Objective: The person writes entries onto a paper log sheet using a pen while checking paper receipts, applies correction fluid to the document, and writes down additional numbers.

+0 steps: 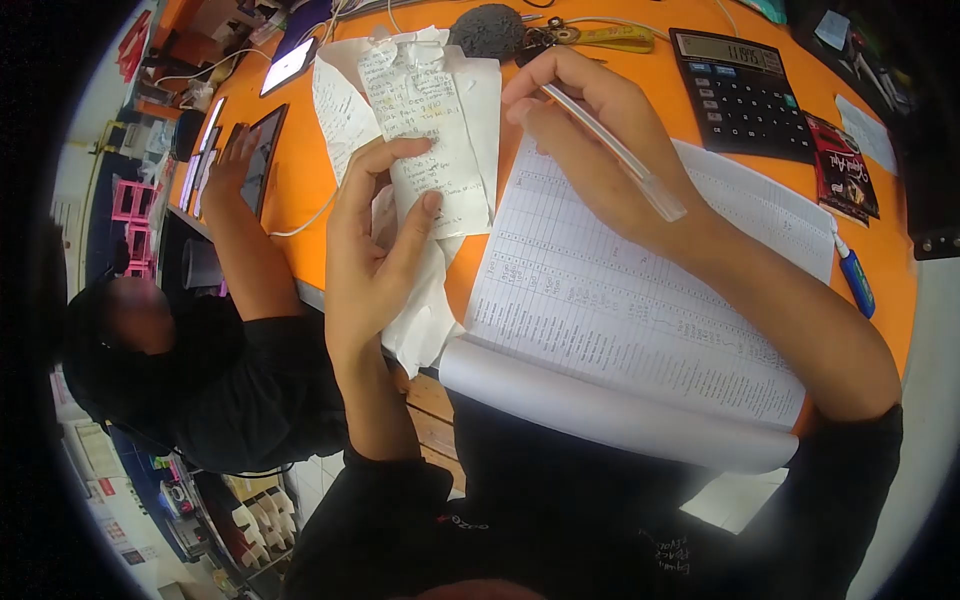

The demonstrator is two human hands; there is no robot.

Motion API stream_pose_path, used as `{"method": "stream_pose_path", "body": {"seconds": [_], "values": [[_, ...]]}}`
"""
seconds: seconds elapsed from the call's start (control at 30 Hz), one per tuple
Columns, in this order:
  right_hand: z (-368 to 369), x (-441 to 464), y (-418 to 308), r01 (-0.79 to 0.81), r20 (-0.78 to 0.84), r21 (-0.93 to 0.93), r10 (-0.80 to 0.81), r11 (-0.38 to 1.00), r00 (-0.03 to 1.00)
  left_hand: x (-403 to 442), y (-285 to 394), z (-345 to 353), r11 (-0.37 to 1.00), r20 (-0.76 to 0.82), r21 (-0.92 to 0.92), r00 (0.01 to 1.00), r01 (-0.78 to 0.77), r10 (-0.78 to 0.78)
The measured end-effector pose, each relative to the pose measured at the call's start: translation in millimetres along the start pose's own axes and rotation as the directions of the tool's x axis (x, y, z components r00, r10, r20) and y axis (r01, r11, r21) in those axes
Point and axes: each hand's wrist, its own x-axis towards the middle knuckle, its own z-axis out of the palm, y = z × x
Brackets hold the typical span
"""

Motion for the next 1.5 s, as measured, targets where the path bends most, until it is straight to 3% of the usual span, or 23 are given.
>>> {"method": "stream_pose_path", "body": {"seconds": [0.33, 0.43, 0.47, 0.53, 0.57, 0.63, 0.67, 0.73, 0.8, 0.83, 0.93, 1.0, 1.1, 1.2, 1.33, 1.5], "values": [[-6, 1, -2, -0.032, -0.008, 0.092, 0.033, 0.995, 0.999, 0, 3, 3, 1.0, -0.004, -0.025, 1.0, 0.017, -0.017], [-3, 7, 4, 0.079, -0.063, 0.067, -0.075, 0.995, 0.995, -1, 1, 1, 0.999, 0.02, -0.017, 0.998, 0.051, -0.051], [1, 16, 4, 0.214, -0.16, -0.037, -0.217, 0.976, 0.963, -2, 1, 0, 0.998, 0.022, -0.019, 0.998, 0.053, -0.052], [5, 26, -13, 0.329, -0.239, -0.153, -0.358, 0.932, 0.903, -2, 3, -1, 0.997, 0.053, -0.007, 0.996, 0.073, -0.072], [6, 36, -66, -0.056, -0.274, 0.061, 0.071, 0.997, 0.959, -1, 3, -1, 0.997, 0.064, -0.002, 0.995, 0.08, -0.08], [4, 39, -69, -0.43, -0.216, 0.273, 0.49, 0.861, 0.844, -1, 4, -3, 0.999, 0.096, -0.039, 0.995, 0.027, -0.023], [0, 34, -24, -0.194, -0.115, 0.317, 0.241, 0.928, 0.964, -1, 3, -2, 0.999, 0.1, -0.039, 0.995, 0.03, -0.026], [2, 32, -11, 0.042, -0.031, 0.384, -0.032, 0.922, 0.999, -2, 3, 1, 0.998, 0.079, -0.061, 0.997, -0.02, 0.025], [-2, 34, -16, -0.149, 0.027, 0.326, 0.149, 0.933, 0.989, -2, 2, 2, 0.997, 0.082, -0.077, 0.997, -0.01, 0.016], [-1, 34, -23, -0.154, 0.029, 0.329, 0.153, 0.932, 0.988, -2, 2, 2, 0.996, 0.082, -0.089, 0.997, -0.006, 0.013], [-1, 30, -33, -0.156, -0.003, 0.354, 0.168, 0.922, 0.986, -2, 3, 2, 0.999, 0.086, -0.044, 0.996, -0.013, 0.017], [-5, 29, -31, -0.069, 0.01, 0.366, 0.071, 0.928, 0.997, -2, 3, 2, 0.999, 0.086, -0.04, 0.996, -0.011, 0.015], [-8, 33, -23, -0.078, 0.017, 0.294, 0.076, 0.953, 0.997, -2, 2, 2, 0.999, 0.085, -0.031, 0.996, -0.016, 0.018], [-7, 26, -36, -0.054, 0.011, 0.352, 0.053, 0.934, 0.999, -2, 2, 2, 0.999, 0.084, -0.031, 0.996, -0.02, 0.022], [-8, 31, -27, -0.094, 0.014, 0.288, 0.094, 0.953, 0.995, -2, 2, 2, 0.999, 0.09, -0.028, 0.996, -0.019, 0.022], [-9, 30, -25, -0.037, 0.023, 0.299, 0.032, 0.954, 0.999, -2, 2, 2, 1.0, 0.093, -0.005, 0.995, -0.019, 0.019]]}}
